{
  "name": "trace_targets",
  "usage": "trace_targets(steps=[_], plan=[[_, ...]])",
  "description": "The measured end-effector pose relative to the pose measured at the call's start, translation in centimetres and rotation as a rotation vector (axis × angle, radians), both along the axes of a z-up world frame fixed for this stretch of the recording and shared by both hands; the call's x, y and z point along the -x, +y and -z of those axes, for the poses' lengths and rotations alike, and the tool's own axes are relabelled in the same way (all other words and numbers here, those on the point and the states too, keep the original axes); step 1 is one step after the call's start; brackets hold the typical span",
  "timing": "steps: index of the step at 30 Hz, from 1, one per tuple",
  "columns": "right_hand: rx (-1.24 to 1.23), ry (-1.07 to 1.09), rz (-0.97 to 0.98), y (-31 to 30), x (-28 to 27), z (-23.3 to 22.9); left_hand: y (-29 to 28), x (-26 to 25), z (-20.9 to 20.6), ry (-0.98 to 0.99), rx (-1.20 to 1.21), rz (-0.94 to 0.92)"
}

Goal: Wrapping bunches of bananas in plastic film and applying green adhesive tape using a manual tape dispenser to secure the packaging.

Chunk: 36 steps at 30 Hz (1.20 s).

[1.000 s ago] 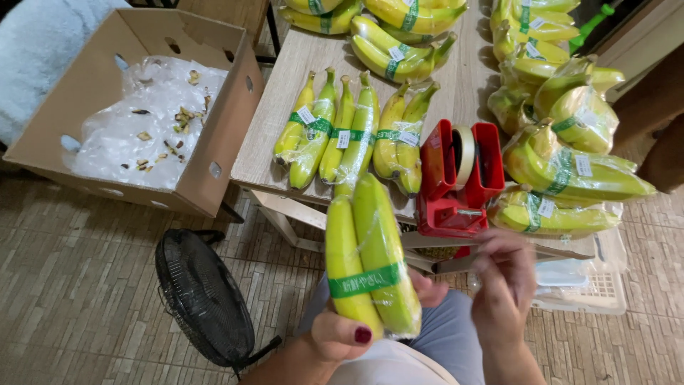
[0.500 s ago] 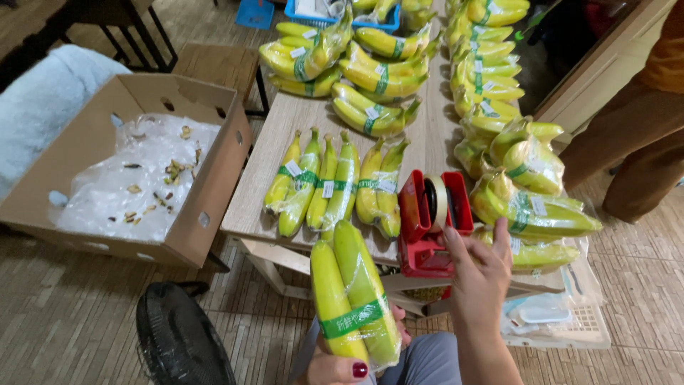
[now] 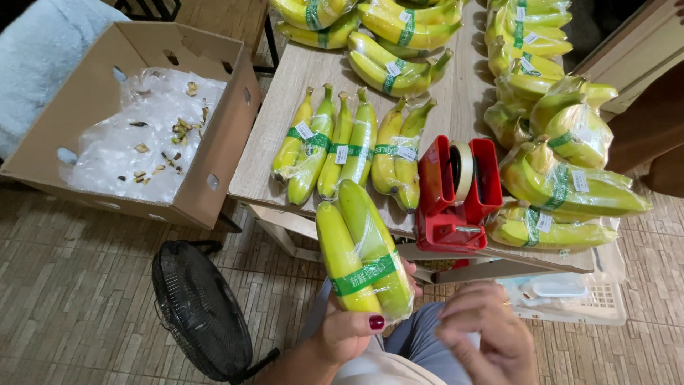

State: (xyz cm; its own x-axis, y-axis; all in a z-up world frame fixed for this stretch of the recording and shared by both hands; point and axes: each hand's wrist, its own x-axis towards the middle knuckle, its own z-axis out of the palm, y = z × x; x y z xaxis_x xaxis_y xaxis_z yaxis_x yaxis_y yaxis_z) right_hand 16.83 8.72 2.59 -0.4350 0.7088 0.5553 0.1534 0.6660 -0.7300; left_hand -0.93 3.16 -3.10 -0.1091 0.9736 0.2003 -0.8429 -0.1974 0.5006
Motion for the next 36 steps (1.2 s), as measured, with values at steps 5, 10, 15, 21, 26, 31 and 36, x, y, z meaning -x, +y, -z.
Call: trace_targets(steps=[5, 10, 15, 21, 26, 31, 36], plan=[[-0.071, -0.152, -0.062, 0.1, 1.7, -0.8, -0.3, -0.4, 0.2, 0.090, 0.005, -0.027], [0.058, -0.179, -0.082, 0.8, 1.2, 0.2, -0.7, 0.0, 0.0, 0.011, 0.002, 0.034], [0.227, -0.154, -0.162, 1.6, 0.5, 1.2, -0.8, 0.1, -0.2, 0.008, -0.029, 0.107], [0.664, -0.028, -0.267, 2.9, -0.6, 4.6, -1.3, 0.6, -0.5, 0.035, -0.136, 0.250], [1.236, 0.425, -0.824, 2.3, 2.5, 4.6, -2.2, 0.9, 0.1, 0.044, -0.128, 0.283], [0.743, 0.064, -0.293, 2.7, 0.2, 8.1, -2.4, 0.9, 0.4, 0.058, -0.136, 0.354], [0.112, 0.138, 0.412, 3.7, 1.4, 3.6, -1.9, 0.8, -0.6, 0.050, -0.150, 0.344]])
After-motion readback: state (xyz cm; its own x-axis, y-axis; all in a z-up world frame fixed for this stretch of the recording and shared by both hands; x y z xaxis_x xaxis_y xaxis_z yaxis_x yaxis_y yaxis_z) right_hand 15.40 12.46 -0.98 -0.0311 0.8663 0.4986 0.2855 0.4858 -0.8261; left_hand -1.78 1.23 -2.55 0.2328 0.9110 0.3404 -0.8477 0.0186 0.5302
